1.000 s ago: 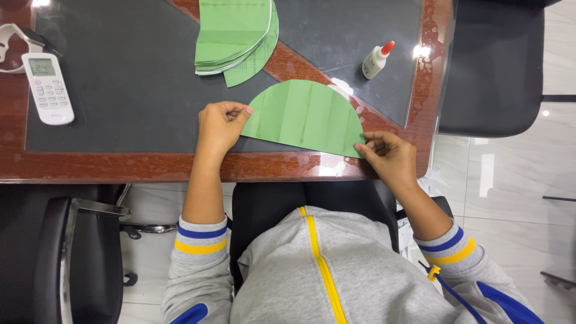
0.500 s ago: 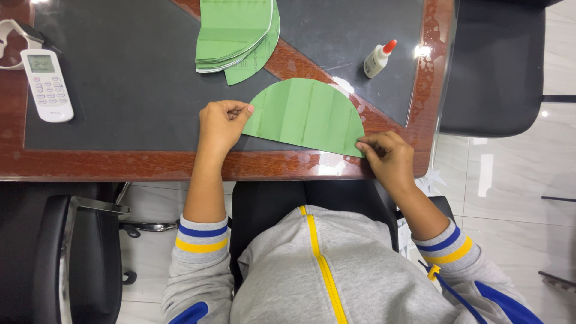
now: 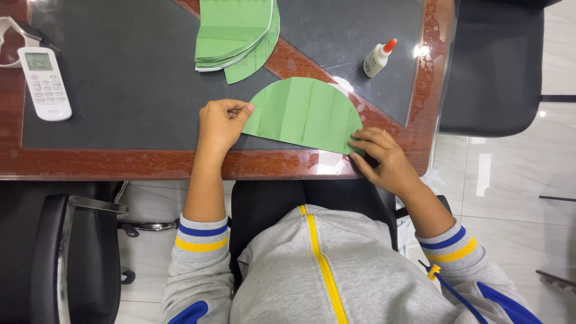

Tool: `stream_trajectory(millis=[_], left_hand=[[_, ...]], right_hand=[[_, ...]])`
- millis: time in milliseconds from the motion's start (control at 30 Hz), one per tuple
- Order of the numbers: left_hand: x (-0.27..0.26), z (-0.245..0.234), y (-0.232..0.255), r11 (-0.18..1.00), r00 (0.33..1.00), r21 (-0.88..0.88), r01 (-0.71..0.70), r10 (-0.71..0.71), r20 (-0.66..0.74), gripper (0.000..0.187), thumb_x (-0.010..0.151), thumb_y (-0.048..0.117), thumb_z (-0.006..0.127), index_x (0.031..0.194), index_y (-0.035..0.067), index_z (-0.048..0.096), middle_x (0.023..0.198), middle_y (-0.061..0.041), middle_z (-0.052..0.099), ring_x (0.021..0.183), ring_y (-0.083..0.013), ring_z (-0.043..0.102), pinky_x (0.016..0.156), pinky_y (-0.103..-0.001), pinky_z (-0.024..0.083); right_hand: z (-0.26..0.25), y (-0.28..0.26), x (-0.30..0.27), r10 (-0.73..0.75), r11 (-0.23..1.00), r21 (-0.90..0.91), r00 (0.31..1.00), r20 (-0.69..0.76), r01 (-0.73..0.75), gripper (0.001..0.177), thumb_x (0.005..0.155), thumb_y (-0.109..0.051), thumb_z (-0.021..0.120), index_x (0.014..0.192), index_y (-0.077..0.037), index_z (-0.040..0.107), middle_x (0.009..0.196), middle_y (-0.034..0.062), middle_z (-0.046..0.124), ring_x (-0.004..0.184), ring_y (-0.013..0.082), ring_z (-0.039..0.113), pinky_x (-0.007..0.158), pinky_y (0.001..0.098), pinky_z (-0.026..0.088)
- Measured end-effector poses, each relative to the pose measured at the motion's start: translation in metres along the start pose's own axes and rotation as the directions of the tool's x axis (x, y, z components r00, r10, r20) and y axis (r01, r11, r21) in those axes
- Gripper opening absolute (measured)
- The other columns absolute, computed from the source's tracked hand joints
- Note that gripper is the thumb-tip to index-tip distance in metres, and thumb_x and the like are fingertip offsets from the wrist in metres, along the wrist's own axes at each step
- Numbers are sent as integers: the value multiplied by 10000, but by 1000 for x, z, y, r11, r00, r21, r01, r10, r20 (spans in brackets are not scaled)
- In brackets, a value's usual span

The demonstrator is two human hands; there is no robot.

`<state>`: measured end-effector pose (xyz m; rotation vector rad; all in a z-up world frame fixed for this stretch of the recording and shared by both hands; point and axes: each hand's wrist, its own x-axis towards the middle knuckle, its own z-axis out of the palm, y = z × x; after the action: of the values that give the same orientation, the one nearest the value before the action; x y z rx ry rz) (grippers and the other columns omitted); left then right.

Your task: The person constructs a paper decoration by applying glue to semi-circular green paper pieces and stacking them together.

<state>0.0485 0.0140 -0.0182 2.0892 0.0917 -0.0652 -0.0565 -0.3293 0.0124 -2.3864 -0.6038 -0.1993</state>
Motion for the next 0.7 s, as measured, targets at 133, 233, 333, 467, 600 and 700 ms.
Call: stream_trajectory(millis=[133, 233, 333, 467, 600, 700], left_hand=[[0, -1, 0, 1000, 1000, 5, 6, -6, -1, 228, 886, 222, 791, 978, 13, 798, 757, -104, 761, 662, -129, 700, 643, -280, 554], [-1, -1, 1, 1000, 1000, 2, 10, -10, 2, 236, 891, 229, 787, 984, 13, 795, 760, -99, 761, 662, -124, 701, 642, -277, 556], [0, -1, 2, 1000, 1000, 10, 11, -11, 3, 244, 890, 233, 792, 985, 9, 796, 757, -104, 760, 660, -130, 695, 640, -281, 552], [0, -1, 1, 1000, 1000, 11, 10, -10, 3, 245, 887, 236, 792, 986, 12, 798, 758, -104, 761, 661, -132, 698, 641, -282, 554], [-1, -1, 1, 1000, 1000, 9, -2, 2, -1, 246, 888, 241, 793, 983, 15, 799, 764, -101, 765, 666, -130, 703, 642, -281, 556], [0, -1, 0, 1000, 1000, 7, 1, -1, 3, 245, 889, 243, 791, 982, 16, 798, 768, -100, 766, 667, -129, 705, 642, -282, 558]], right_hand=[[-1, -1, 1, -23, 999, -28, 1000, -4, 22, 270, 863, -68, 782, 1122, -9, 733, 1213, 141, 683, 1208, 324, 631, 1055, 419, 519], [-2, -1, 1, -56, 997, -49, 998, -9, 56, 263, 868, -71, 786, 1119, -8, 740, 1205, 140, 688, 1201, 317, 642, 1049, 410, 531], [-2, -2, 1, -69, 996, -64, 998, -7, 69, 266, 864, -67, 789, 1117, -2, 741, 1197, 145, 690, 1186, 318, 647, 1039, 413, 537], [-3, -1, 1, -69, 996, -57, 998, -5, 69, 283, 850, -83, 804, 1110, 8, 738, 1191, 149, 689, 1182, 320, 646, 1030, 415, 537], [-2, 1, 0, -24, 1000, -16, 1000, -11, 23, 276, 847, -85, 805, 1103, -1, 747, 1193, 140, 695, 1183, 313, 650, 1031, 407, 538], [-1, 4, -1, -1, 1000, -13, 1000, -18, 0, 273, 845, -91, 809, 1098, -7, 751, 1193, 132, 703, 1177, 304, 654, 1028, 402, 537]])
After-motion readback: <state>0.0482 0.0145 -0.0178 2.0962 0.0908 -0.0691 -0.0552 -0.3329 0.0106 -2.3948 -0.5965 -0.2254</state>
